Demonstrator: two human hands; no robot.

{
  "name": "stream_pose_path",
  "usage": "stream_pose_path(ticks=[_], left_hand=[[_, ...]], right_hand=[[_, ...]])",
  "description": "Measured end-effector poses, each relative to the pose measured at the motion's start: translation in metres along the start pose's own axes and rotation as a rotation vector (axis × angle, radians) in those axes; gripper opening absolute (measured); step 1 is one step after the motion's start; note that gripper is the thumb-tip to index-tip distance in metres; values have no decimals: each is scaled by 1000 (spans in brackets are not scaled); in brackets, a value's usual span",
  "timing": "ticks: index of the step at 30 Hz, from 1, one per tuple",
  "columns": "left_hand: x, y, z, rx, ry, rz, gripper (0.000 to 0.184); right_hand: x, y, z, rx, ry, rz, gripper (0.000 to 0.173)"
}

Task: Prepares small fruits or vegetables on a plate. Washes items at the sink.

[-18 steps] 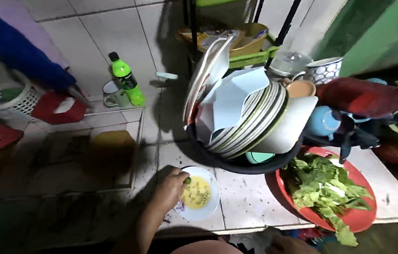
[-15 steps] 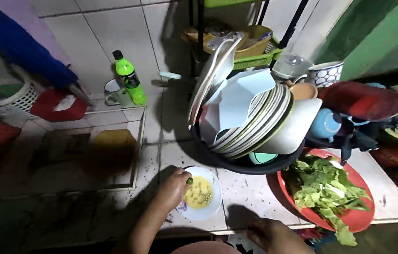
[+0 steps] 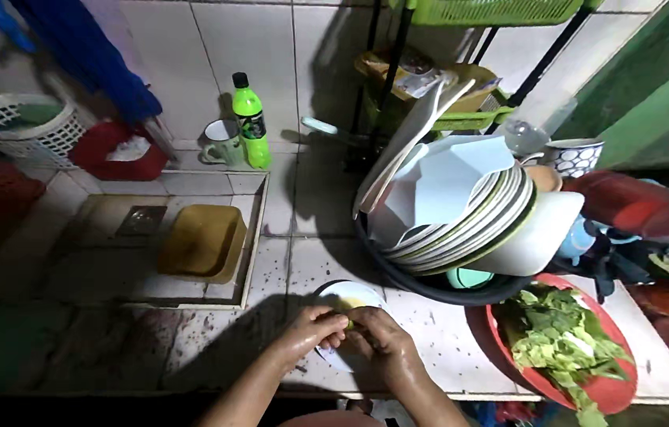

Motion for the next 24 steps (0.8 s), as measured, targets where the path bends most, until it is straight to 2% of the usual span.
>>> stream_pose_path(ticks=[4,7,10,18,24], left_hand=[[-2,0,-2,68,-51,3,25],[-6,3,-5,180,42,-12,27],[-9,4,-4,132,154,0,30],[-9,16,-10,93,184,-51,21],[-12,19,-13,151,266,-65,30]], right_hand=[[1,-3,0,34,16,25,24],[1,-5,0,78,74,44,25],[1,-10,1,111,156,73,26],[8,-21,2,147,203,62,30],[21,-31,8,140,279,177,24]])
Point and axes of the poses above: each hand's wrist, its own x-axis towards the middle knuckle, its own y-axis out of the palm, z = x × y, the point moved 2 cm from there along x, towards the middle knuckle, and after that the axes turned 12 degrees about -x, right-handed, at the moved point
